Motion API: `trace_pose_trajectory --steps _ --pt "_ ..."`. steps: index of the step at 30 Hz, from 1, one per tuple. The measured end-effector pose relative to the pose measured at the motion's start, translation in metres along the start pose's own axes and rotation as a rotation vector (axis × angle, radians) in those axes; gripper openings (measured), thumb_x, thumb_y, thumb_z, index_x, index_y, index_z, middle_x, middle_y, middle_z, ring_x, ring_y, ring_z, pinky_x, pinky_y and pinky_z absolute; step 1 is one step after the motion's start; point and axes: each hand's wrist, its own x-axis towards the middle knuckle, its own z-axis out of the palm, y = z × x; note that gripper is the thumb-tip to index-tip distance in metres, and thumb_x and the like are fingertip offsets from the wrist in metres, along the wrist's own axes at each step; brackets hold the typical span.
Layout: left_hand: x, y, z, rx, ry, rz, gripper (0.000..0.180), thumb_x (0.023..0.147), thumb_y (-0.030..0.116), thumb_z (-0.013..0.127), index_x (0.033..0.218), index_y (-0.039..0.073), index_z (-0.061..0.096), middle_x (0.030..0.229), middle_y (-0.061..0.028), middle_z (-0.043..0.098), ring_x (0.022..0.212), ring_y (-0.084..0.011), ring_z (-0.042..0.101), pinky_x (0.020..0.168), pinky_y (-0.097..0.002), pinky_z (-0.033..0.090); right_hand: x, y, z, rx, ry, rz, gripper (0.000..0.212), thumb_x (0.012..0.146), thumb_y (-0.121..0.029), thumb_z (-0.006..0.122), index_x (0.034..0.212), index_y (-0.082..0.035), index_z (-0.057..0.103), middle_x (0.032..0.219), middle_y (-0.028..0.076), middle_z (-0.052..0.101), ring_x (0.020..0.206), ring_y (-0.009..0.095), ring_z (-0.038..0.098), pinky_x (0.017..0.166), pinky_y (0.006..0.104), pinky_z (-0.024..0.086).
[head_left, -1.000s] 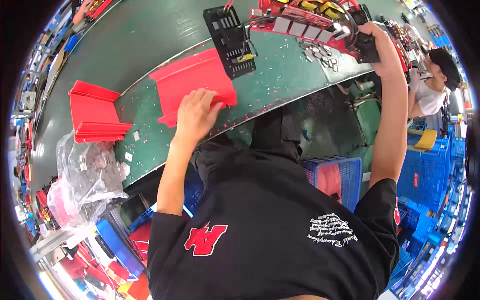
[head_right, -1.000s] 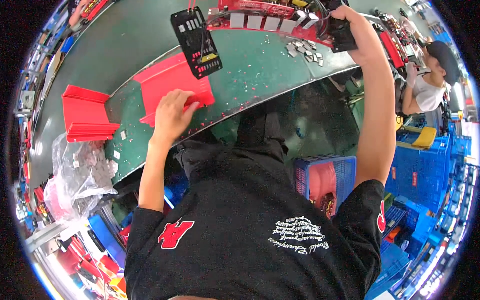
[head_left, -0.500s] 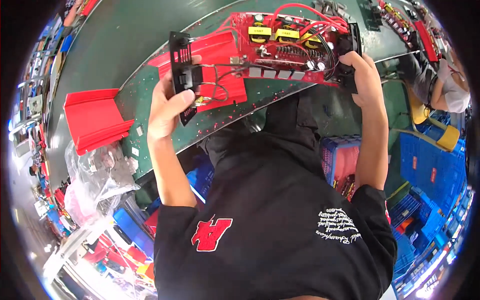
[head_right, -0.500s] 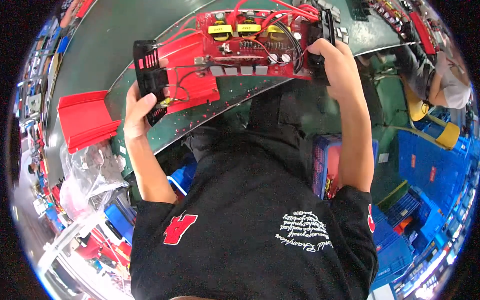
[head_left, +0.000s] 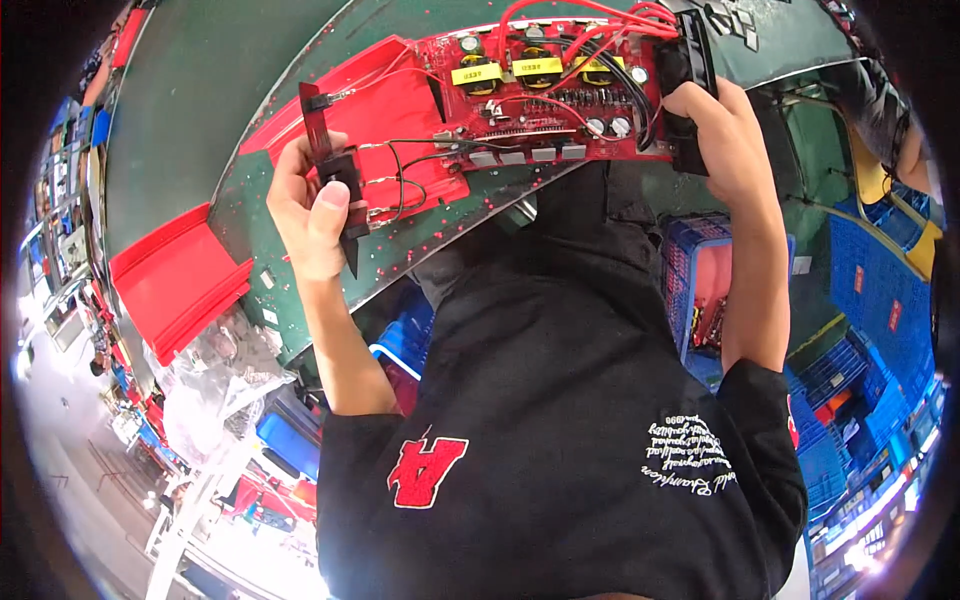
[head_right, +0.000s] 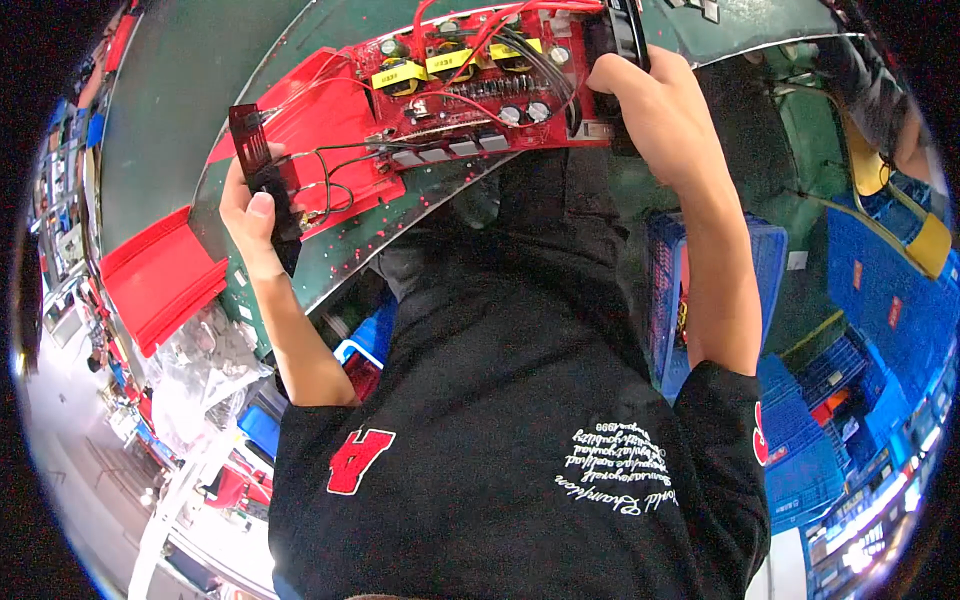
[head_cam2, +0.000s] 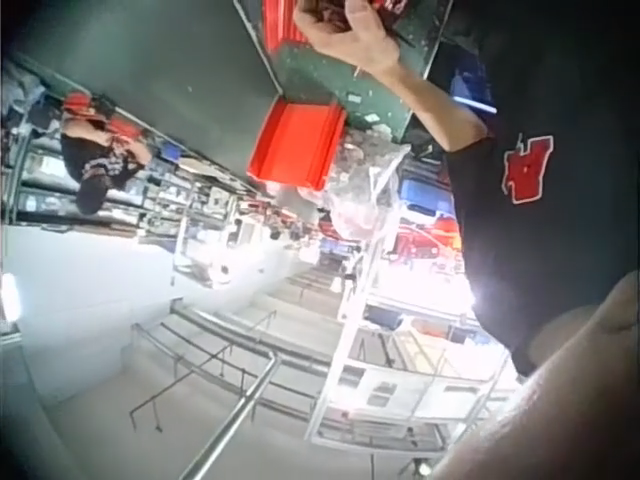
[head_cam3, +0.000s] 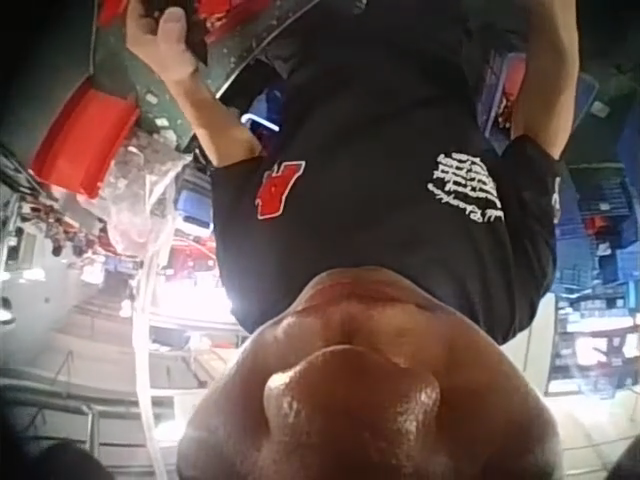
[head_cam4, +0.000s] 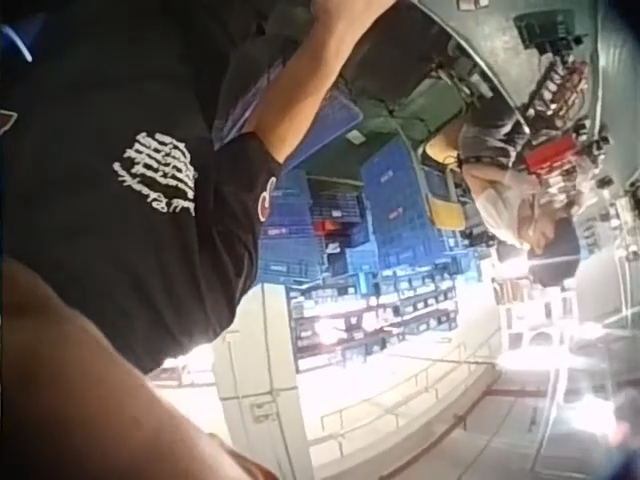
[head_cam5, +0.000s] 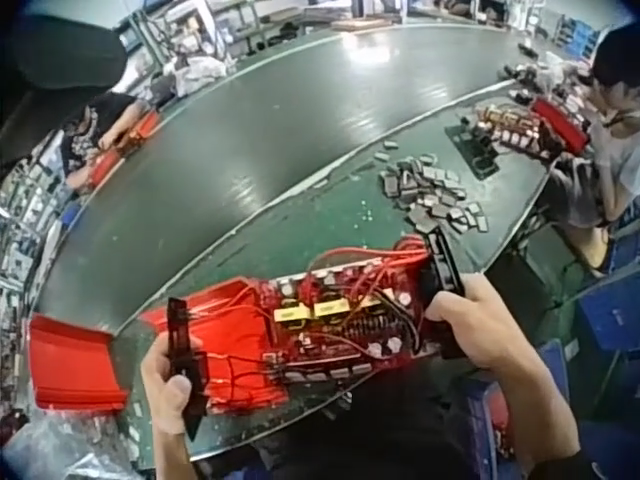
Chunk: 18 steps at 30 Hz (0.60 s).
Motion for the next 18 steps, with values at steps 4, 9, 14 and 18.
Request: trace_pose_trajectory --steps 4,9,14,18 --pt "0.000 0.000 -0.002 -0.005 -0.024 0.005 0.068 0.071 0.048 0.073 0.113 -0.003 0.057 0.085 -0.0020 0.055 0.066 -0.0063 0.052 0.054 -0.0208 0.043 -0.006 -0.005 0.001 -0.087 0.043 -0.012 0.016 0.080 -0.015 0.061 0.085 0.001 0.062 0.079 0.004 0.061 0.069 0.011 0.056 0.061 0.0264 0.045" --pt "-0.002 0.002 0.000 0.004 -0.019 -0.010 0.069 0.071 0.049 0.073 0.112 -0.003 0.057 0.084 -0.0019 0.056 0.064 -0.0058 0.052 0.053 -0.0202 0.042 -0.006 -0.004 0.000 -0.098 0.029 -0.017 0.017 0.081 -0.015 0.061 0.086 0.000 0.063 0.080 0.003 0.061 0.072 0.012 0.056 0.065 0.0265 0.045" --pt "-0.001 0.000 0.000 0.004 -0.032 0.017 0.072 0.072 0.052 0.073 0.114 -0.003 0.056 0.085 -0.0019 0.055 0.063 -0.0053 0.052 0.052 -0.0199 0.042 -0.008 -0.005 0.000 -0.127 0.068 -0.084 0.020 0.081 -0.017 0.061 0.088 0.002 0.064 0.080 0.004 0.061 0.077 0.012 0.056 0.071 0.0264 0.044" --pt "-0.001 -0.001 0.000 -0.001 -0.049 0.029 0.073 0.072 0.053 0.073 0.114 -0.004 0.056 0.086 -0.0021 0.055 0.063 -0.0053 0.051 0.052 -0.0200 0.042 -0.013 -0.025 0.005 -0.224 0.032 -0.013 0.023 0.080 -0.019 0.062 0.087 0.002 0.063 0.079 0.004 0.060 0.076 0.011 0.054 0.069 0.0261 0.043"
